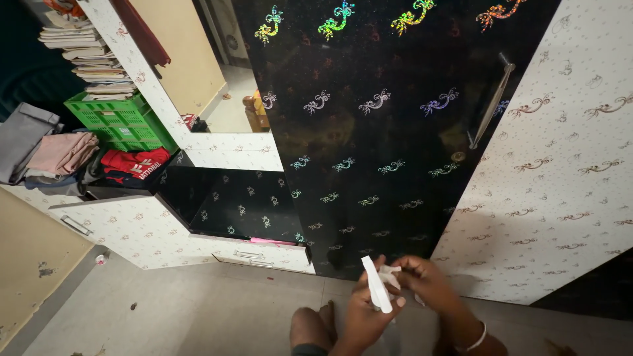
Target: The person sprays a cleaning solution onto a black patterned closet door and wipes it with a white cloth. They then move to the adjacent white patterned door and repeat the cleaning process, wiping the surface thoroughly.
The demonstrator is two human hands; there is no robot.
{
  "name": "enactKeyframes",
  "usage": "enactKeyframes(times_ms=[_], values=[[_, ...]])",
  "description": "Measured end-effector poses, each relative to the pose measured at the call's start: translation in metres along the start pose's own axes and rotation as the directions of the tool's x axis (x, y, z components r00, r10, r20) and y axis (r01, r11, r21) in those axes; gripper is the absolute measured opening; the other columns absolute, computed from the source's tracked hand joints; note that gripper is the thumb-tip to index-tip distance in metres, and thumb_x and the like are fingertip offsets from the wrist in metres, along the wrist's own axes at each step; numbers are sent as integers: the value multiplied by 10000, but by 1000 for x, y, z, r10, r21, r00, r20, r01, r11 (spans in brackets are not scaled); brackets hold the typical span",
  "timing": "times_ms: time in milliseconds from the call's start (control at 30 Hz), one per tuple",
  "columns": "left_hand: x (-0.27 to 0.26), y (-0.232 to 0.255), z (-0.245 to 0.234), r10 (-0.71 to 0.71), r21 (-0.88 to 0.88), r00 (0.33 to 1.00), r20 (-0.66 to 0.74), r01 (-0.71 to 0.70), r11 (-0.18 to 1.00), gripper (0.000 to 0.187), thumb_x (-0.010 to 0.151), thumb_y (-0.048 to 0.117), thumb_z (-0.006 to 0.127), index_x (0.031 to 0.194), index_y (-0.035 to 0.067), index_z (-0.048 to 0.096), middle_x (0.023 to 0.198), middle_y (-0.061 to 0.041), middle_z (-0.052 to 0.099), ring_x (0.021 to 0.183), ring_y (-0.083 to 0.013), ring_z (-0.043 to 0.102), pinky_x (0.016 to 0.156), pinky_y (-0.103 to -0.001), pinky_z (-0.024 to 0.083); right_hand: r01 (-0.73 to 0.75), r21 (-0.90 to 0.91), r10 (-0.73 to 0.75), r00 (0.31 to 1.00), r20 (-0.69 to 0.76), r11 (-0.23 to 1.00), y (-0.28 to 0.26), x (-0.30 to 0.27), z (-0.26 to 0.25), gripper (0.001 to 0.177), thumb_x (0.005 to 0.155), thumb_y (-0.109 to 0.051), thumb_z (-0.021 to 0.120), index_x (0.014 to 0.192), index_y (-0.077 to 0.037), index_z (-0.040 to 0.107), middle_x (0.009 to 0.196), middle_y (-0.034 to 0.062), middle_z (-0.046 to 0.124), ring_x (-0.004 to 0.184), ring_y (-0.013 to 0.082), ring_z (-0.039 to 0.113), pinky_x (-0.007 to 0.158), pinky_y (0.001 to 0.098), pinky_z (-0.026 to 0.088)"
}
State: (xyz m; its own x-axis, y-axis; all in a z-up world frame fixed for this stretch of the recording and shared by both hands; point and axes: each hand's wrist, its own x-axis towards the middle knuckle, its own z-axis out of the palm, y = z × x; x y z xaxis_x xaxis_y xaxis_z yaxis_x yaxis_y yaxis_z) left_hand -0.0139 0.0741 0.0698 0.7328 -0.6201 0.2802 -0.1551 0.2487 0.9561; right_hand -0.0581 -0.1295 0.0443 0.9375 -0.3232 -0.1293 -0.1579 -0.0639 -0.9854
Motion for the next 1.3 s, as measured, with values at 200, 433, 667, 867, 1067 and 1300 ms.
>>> enactKeyframes(times_ms=[200, 433, 667, 867, 1067, 1300], values=[[1, -1, 14, -236, -163, 969, -75, 221, 961, 213, 836, 140, 845, 933, -23, 748, 1069, -124, 747, 870, -170, 671, 739, -303, 540, 88, 143, -80, 995, -61, 986, 23, -20, 8, 198, 904, -74, 650, 1067, 4, 731, 1022, 120, 789, 904, 194, 734, 824, 334, 590], [14, 19, 19, -137, -196, 971, -194, 99, 976, 237, 851, 145, 815, 1006, -8, 722, 915, -71, 743, 807, -104, 680, 722, -263, 555, -244, -4, 244, 969, -36, 970, 25, -50, 34, 904, 792, -92, 804, 1555, -216, 335, 1397, 82, 506, 1278, 185, 489, 974, 371, 559], [21, 24, 36, -43, -186, 997, -60, 31, 982, 214, 878, 80, 794, 1057, -22, 736, 1015, -76, 687, 922, -125, 686, 813, -282, 557, -141, -241, 150, 989, 17, 960, 61, -61, 36, 961, 757, -174, 853, 1555, -147, 319, 1304, 121, 596, 1231, 241, 663, 993, 380, 546], [18, 17, 58, 9, -177, 1000, 24, -5, 984, 257, 887, 107, 802, 1093, -17, 712, 1087, -102, 704, 979, -152, 713, 864, -313, 588, 287, -537, -336, 942, 7, 793, 162, -30, 22, 532, 889, -194, 756, 1352, -74, 521, 1307, 109, 658, 1239, 199, 676, 1043, 347, 550], [26, 22, 58, 234, 89, 959, 159, -250, 964, 371, 906, 220, 844, 1154, -21, 709, 1134, -159, 718, 997, -231, 733, 865, -327, 590, 81, -316, -162, 958, -237, 945, 152, -56, 7, 811, 751, -115, 795, 1449, -26, 392, 1342, 164, 591, 1255, 263, 613, 1050, 395, 481], [48, 48, 38, 199, 272, 908, 369, -310, 911, 409, 902, 338, 832, 1090, -5, 711, 1091, -171, 706, 934, -286, 744, 788, -356, 596, 42, -340, -142, 951, -275, 939, 151, -67, -26, 911, 674, -142, 887, 1436, -36, 397, 1296, 179, 631, 1242, 274, 624, 1046, 405, 468]])
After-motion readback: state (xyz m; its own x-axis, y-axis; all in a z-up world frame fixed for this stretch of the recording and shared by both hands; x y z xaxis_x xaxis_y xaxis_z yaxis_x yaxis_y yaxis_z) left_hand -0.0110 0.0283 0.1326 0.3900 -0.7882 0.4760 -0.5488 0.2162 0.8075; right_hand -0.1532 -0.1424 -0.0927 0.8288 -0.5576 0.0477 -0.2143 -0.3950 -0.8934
